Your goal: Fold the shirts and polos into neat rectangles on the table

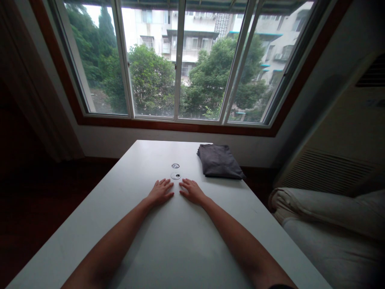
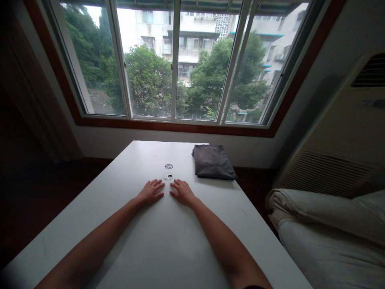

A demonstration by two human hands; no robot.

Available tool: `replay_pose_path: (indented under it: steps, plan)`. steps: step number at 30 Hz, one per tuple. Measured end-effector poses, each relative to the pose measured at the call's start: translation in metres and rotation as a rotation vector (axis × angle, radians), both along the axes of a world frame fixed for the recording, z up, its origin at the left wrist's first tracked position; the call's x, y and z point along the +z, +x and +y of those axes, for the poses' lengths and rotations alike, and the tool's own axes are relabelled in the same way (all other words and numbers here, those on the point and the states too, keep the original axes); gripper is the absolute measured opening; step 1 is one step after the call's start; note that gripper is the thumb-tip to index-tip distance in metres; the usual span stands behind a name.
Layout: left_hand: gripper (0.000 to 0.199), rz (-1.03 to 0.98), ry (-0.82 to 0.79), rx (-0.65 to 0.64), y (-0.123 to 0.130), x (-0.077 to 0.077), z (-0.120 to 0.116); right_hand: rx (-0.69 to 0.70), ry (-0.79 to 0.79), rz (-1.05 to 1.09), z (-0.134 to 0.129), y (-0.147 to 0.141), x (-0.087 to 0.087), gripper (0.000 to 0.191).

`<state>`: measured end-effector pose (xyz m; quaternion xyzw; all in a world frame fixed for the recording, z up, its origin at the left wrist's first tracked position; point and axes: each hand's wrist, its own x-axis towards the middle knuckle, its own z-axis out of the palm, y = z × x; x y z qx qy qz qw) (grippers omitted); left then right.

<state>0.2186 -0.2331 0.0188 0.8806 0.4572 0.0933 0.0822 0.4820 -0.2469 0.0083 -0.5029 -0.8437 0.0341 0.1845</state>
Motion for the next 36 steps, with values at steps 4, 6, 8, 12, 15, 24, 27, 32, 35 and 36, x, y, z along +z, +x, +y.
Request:
replay_pose_path:
  steps: [4,6,8,12,15,24,27,32,35,36]
  plan:
    - [0.064,0.002,-0.002,-0.006,-0.0007,-0.0021,0.0013,0.002,-0.011,-0.004,0.0002,-0.0001,0.0003,0.051]
    - [0.064,0.002,0.004,-0.006,-0.0009,-0.0031,0.0020,-0.001,-0.015,-0.004,0.0001,-0.0002,0.0006,0.051]
    - [0.065,0.003,0.006,-0.003,-0.0009,-0.0037,0.0025,0.000,-0.010,0.002,0.0000,-0.0003,0.0006,0.050]
    - [0.065,0.006,0.004,-0.002,-0.0010,-0.0032,0.0026,0.005,0.007,0.009,0.0002,-0.0002,0.0004,0.050]
    - [0.065,0.002,0.009,-0.006,-0.0010,-0.0019,0.0019,0.012,0.010,-0.001,0.0005,-0.0004,0.0005,0.050]
    - [0.063,-0.008,-0.008,-0.002,-0.0009,0.0010,-0.0001,0.007,0.012,0.007,-0.0009,-0.0007,0.0017,0.050]
    - [0.064,-0.005,-0.003,-0.006,-0.0005,0.0013,0.0001,0.007,0.010,-0.002,-0.0002,-0.0005,0.0012,0.050]
    - [0.063,-0.002,-0.005,-0.002,0.0003,0.0023,-0.0001,-0.002,0.012,-0.002,0.0003,-0.0007,0.0007,0.050]
    - [0.063,-0.001,-0.006,-0.001,0.0002,0.0031,-0.0006,0.000,0.015,0.000,0.0004,-0.0006,0.0008,0.050]
    - [0.063,-0.003,-0.006,-0.003,0.0001,0.0033,-0.0007,0.001,0.014,0.001,0.0006,-0.0004,0.0008,0.050]
